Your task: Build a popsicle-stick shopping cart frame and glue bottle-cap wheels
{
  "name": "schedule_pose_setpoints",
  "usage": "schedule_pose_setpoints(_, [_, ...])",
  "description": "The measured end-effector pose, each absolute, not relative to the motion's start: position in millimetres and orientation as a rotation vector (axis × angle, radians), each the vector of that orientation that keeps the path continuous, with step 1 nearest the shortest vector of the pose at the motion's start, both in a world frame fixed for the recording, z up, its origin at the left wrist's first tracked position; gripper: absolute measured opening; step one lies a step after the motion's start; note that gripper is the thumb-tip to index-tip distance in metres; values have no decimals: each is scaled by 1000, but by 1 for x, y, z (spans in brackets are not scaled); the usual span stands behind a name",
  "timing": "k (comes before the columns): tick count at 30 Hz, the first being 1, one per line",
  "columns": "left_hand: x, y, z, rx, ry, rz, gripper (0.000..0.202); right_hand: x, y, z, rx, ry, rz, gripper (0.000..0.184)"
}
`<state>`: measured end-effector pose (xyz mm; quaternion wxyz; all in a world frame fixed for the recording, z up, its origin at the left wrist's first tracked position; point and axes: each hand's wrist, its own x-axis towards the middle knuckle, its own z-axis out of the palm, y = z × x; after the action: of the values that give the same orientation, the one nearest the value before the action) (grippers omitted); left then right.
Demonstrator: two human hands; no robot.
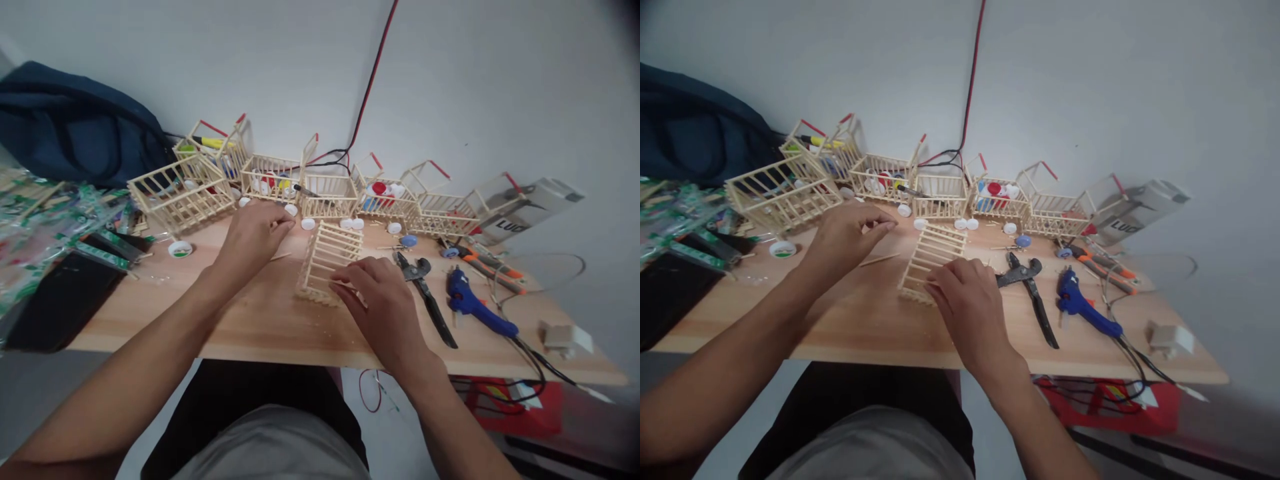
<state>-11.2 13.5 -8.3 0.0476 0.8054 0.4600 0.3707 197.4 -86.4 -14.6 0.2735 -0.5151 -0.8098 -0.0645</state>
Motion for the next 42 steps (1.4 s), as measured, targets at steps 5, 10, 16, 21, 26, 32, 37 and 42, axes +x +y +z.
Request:
schedule_pose_setpoints(5, [-11,14,-9,2498,1388,895,17,196,-85,-15,-1403,-2215,-203,5])
schedule_pose_setpoints(10, [-15,13,-7,2441,1224,664,16,194,-84,-15,-1436,-2235,-193,7])
schedule_pose_setpoints(16, [-18,8,6,2323,950,504,11,193,-83,-15,-1449,-2237,-161,9])
schedule_pose_setpoints(21, [-15,5,7,2263,873,489,14,192,-82,-15,-1455,-2234,-176,9])
schedule_pose_setpoints(26, [-14,7,2,2264,880,472,14,192,-82,-16,-1456,-2227,-187,8])
schedule_pose_setpoints(32, [-13,7,2,2269,886,465,14,191,-83,-16,-1467,-2221,-177,8])
schedule_pose_setpoints(37, [-13,7,0,2288,873,486,14,190,-83,-15,-1484,-2234,-187,11])
schedule_pose_setpoints(42, [-13,6,0,2269,861,494,14,189,-82,-15,-1486,-2223,-191,12])
